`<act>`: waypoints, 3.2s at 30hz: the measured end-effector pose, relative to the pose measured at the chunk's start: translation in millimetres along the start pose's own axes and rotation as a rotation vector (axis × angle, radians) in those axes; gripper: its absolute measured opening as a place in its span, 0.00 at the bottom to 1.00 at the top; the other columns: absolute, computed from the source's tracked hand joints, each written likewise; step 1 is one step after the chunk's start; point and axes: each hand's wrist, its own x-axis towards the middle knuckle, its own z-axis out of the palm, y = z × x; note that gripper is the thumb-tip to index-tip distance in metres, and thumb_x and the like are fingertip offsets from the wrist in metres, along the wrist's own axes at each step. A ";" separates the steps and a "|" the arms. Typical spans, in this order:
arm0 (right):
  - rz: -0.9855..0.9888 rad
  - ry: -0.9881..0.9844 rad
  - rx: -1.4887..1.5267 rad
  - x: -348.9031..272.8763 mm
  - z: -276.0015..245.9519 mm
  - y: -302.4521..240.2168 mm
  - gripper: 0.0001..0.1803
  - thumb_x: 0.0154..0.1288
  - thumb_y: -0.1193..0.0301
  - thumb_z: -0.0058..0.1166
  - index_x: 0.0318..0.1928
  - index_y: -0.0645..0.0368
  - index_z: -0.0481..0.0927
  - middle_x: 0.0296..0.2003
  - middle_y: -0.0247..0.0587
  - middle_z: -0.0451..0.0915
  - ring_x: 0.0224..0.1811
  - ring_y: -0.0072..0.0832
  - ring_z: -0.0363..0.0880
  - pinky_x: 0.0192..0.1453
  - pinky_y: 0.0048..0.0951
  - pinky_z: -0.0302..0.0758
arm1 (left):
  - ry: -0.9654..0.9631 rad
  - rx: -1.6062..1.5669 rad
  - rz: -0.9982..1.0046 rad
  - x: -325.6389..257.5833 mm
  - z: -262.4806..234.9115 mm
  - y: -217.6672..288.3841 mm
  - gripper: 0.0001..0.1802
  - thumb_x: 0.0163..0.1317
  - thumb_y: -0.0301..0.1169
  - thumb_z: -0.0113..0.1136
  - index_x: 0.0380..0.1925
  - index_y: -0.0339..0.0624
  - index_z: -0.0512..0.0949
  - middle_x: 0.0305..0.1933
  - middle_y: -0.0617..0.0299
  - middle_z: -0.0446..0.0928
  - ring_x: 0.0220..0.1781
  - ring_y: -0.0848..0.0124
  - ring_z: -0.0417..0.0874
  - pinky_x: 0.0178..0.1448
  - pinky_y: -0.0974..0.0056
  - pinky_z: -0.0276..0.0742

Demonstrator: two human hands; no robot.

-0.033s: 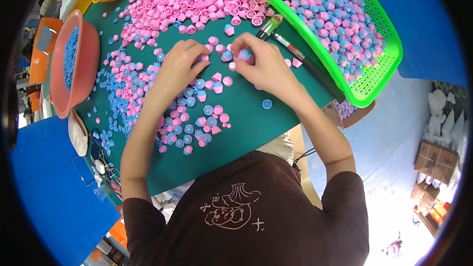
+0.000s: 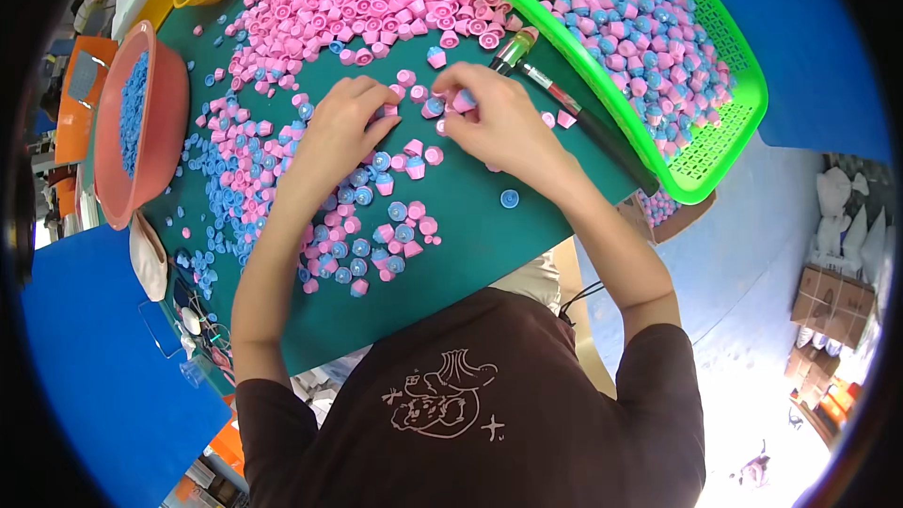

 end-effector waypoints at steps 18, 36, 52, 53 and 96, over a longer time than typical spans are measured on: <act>-0.202 0.059 -0.609 58.8 -5.4 21.2 0.14 0.57 0.66 0.64 0.43 0.57 0.81 0.27 0.37 0.75 0.27 0.27 0.75 0.36 0.35 0.70 | -0.082 -0.290 -0.220 -26.9 4.0 47.1 0.14 0.50 0.32 0.72 0.36 0.40 0.82 0.36 0.59 0.74 0.35 0.62 0.77 0.39 0.60 0.74; -0.036 -0.121 -0.405 3.0 -9.1 -25.9 0.14 0.57 0.68 0.65 0.44 0.56 0.84 0.32 0.34 0.78 0.32 0.27 0.81 0.36 0.31 0.77 | -0.187 -0.047 -0.063 -47.5 0.4 37.9 0.18 0.46 0.40 0.72 0.32 0.41 0.78 0.35 0.58 0.74 0.39 0.58 0.76 0.44 0.56 0.73; 0.229 0.441 -0.235 -61.6 -120.7 -33.9 0.17 0.64 0.70 0.60 0.53 0.58 0.82 0.41 0.35 0.83 0.40 0.21 0.79 0.43 0.22 0.75 | -0.148 -0.006 0.345 192.6 -21.0 98.2 0.25 0.60 0.54 0.55 0.33 0.41 0.83 0.31 0.55 0.81 0.38 0.56 0.83 0.41 0.52 0.76; 0.303 0.284 -0.078 -63.5 -90.4 -49.7 0.15 0.64 0.73 0.57 0.51 0.61 0.82 0.41 0.33 0.84 0.39 0.20 0.79 0.42 0.20 0.74 | 0.085 -0.188 0.377 152.2 -37.9 78.8 0.17 0.62 0.39 0.60 0.29 0.32 0.81 0.28 0.45 0.78 0.33 0.59 0.80 0.36 0.56 0.75; -0.177 -0.588 -0.373 86.4 85.1 -42.8 0.22 0.55 0.63 0.66 0.48 0.61 0.79 0.32 0.48 0.82 0.39 0.43 0.82 0.43 0.42 0.76 | 0.028 -0.811 -0.476 -127.9 -54.2 -10.8 0.16 0.56 0.26 0.69 0.45 0.41 0.79 0.55 0.57 0.73 0.47 0.73 0.78 0.34 0.74 0.77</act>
